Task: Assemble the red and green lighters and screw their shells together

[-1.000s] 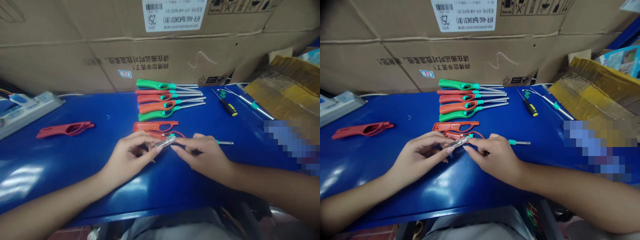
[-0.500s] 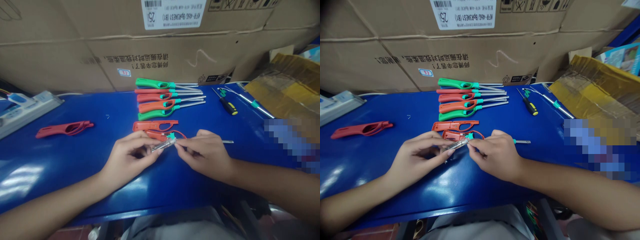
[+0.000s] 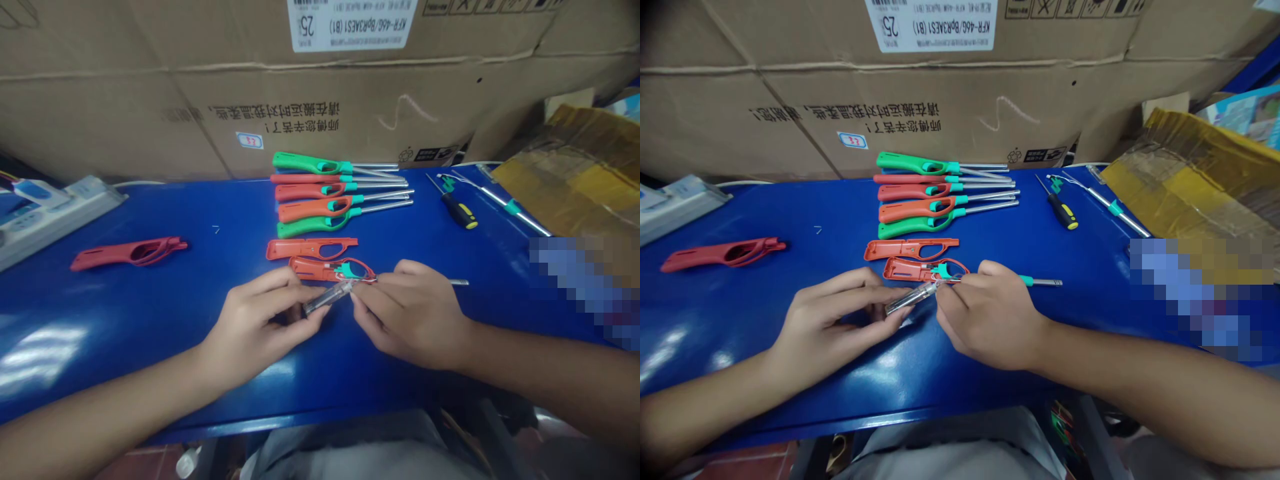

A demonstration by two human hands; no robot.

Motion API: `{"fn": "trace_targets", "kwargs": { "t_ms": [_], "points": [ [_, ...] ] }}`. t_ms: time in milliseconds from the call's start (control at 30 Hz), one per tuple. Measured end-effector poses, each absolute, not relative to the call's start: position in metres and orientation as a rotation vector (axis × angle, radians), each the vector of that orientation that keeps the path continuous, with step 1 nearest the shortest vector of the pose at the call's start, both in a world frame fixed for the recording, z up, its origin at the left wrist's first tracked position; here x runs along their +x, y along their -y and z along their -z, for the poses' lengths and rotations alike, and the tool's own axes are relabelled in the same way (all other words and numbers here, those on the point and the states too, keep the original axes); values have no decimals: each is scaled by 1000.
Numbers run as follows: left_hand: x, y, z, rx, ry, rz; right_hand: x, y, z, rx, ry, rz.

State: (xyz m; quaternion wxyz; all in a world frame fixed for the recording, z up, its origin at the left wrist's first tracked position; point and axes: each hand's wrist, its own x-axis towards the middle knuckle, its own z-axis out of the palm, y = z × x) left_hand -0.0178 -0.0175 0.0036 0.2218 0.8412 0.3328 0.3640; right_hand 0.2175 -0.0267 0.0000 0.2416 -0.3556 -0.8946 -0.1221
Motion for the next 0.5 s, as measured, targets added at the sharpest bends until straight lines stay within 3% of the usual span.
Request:
{"fn": "trace_targets", "kwargs": {
  "t_ms": [500],
  "points": [
    [-20,21,-2,2521,-825,-962,215,32,-7,-969,2519,274]
  ]
}}
